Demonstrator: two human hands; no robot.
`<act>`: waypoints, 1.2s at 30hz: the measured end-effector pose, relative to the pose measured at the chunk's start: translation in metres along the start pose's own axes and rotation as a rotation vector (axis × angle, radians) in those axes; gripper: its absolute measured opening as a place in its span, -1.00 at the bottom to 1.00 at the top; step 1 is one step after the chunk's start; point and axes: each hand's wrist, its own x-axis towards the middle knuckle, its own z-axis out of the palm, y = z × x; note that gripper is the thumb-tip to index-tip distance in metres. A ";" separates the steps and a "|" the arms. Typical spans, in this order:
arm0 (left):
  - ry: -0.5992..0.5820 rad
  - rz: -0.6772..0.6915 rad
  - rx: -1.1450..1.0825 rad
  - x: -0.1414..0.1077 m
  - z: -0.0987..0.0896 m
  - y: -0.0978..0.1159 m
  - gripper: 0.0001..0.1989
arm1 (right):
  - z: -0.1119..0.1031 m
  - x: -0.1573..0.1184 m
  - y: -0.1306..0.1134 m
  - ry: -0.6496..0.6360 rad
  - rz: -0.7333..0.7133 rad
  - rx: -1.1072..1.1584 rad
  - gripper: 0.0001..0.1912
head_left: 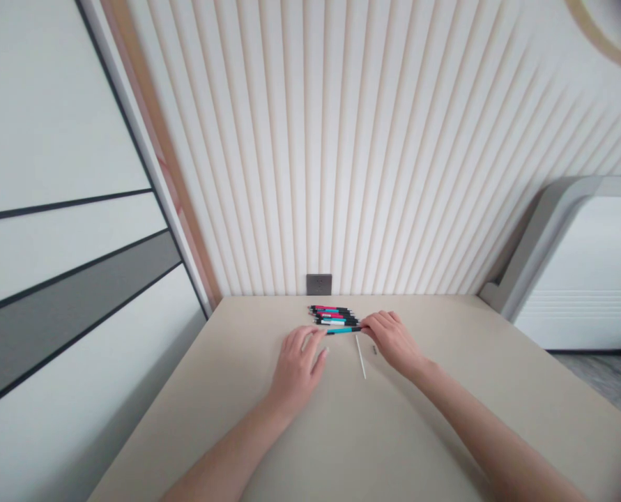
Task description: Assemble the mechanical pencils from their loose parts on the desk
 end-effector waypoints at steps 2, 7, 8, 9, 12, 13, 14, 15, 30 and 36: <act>0.015 -0.008 -0.013 0.000 0.001 -0.002 -0.66 | -0.004 -0.020 -0.002 0.033 0.052 0.103 -0.68; -0.037 0.060 -0.069 0.001 0.001 -0.006 -0.88 | -0.009 -0.047 -0.009 0.062 0.158 0.353 -0.69; -0.038 0.072 -0.078 0.002 0.000 -0.007 -0.89 | -0.010 -0.048 -0.010 0.079 0.181 0.408 -0.69; -0.034 0.082 -0.087 0.003 -0.001 -0.008 -0.90 | -0.011 -0.047 -0.012 0.095 0.206 0.463 -0.69; 0.002 0.095 -0.112 0.004 -0.004 -0.011 -0.89 | -0.011 -0.045 -0.017 0.083 0.287 0.605 -0.67; 0.021 0.092 -0.116 0.004 -0.004 -0.011 -0.89 | -0.010 -0.045 -0.019 0.055 0.322 0.645 -0.66; 0.039 0.090 -0.121 0.003 -0.004 -0.011 -0.89 | -0.009 -0.045 -0.021 0.018 0.360 0.682 -0.64; 0.053 0.089 -0.126 0.003 -0.004 -0.011 -0.89 | -0.008 -0.046 -0.022 -0.020 0.395 0.718 -0.61; -0.040 0.025 -0.210 0.002 0.004 -0.006 -0.87 | -0.001 -0.045 -0.027 -0.165 0.489 0.872 -0.52; -0.070 0.048 -0.216 0.001 0.004 -0.003 -0.88 | -0.008 -0.047 -0.033 -0.362 0.388 0.929 -0.49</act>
